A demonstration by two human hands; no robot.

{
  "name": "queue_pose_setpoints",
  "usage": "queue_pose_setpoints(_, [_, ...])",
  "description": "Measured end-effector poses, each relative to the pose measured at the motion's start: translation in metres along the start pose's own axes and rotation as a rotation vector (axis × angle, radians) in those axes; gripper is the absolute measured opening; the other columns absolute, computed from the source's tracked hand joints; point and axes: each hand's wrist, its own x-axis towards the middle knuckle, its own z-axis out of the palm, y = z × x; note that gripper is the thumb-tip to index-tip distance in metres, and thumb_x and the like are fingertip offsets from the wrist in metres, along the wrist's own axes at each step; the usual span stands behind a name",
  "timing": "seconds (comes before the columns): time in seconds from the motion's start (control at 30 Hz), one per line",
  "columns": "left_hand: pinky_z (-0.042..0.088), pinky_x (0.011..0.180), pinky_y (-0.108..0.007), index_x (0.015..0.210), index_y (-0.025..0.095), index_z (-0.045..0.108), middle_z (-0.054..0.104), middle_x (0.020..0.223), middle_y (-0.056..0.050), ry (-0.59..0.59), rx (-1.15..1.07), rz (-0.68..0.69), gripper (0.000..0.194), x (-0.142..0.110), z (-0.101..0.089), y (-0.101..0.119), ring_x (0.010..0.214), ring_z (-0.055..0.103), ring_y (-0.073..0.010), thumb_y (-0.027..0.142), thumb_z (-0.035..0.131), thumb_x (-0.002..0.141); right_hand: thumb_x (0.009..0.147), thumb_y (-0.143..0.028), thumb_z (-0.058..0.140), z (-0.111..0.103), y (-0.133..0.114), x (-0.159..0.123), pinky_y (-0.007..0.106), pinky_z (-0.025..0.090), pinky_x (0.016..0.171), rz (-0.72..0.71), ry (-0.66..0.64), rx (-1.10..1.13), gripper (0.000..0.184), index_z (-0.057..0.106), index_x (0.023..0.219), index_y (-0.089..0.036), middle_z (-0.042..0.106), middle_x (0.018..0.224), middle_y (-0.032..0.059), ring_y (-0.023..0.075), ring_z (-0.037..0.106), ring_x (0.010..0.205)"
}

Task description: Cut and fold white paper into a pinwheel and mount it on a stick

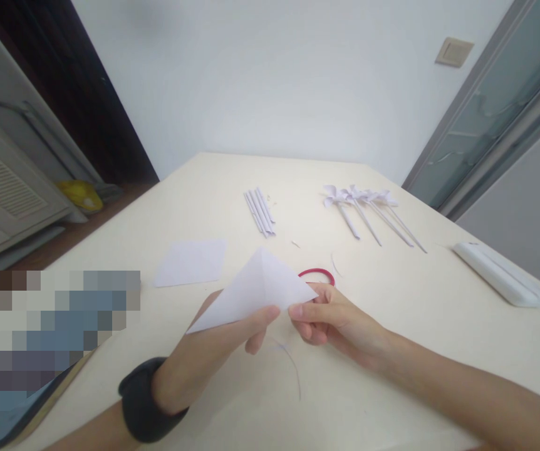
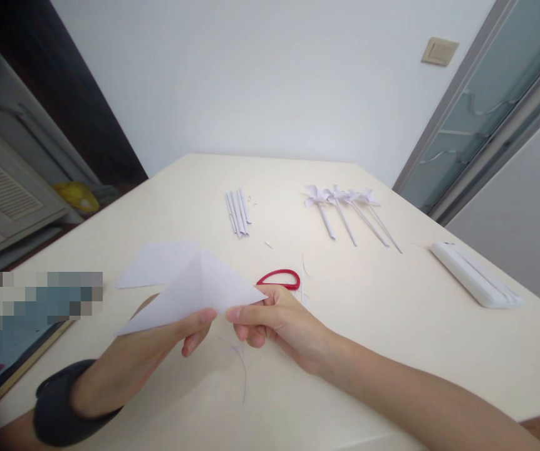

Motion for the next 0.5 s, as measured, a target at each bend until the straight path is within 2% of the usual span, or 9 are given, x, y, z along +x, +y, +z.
queue_pose_setpoints(0.2, [0.034,0.057,-0.025,0.049,0.019,0.029,0.033,0.053,0.005,0.089,-0.071,0.060,0.043,-0.001,-0.001,0.007,0.053,0.036,-0.0117,0.040,0.044,0.084,0.079,-0.023,0.057,-0.011,-0.015,0.000,0.022,0.019,0.047,0.018,-0.006,-0.092,0.023,0.050,0.060,-0.013,0.040,0.047,-0.0053,0.0061,0.029,0.045])
queue_pose_setpoints(0.33, [0.033,0.055,-0.025,0.049,0.020,0.032,0.035,0.052,0.005,0.135,-0.179,0.091,0.041,-0.001,-0.002,0.007,0.052,0.036,-0.0113,0.037,0.046,0.083,0.080,-0.022,0.056,-0.021,-0.027,0.002,0.023,0.015,0.045,0.000,0.005,-0.159,0.022,0.048,0.062,-0.014,0.042,0.049,-0.0054,0.0051,0.024,0.043])
queue_pose_setpoints(0.5, [0.032,0.055,-0.024,0.049,0.019,0.030,0.034,0.052,0.005,0.164,-0.257,0.118,0.041,-0.001,-0.004,0.006,0.051,0.036,-0.0102,0.033,0.047,0.085,0.081,-0.023,0.055,-0.041,-0.043,0.003,0.022,0.017,0.045,-0.028,0.036,-0.201,0.020,0.049,0.064,-0.014,0.042,0.050,-0.0052,0.0048,0.024,0.043])
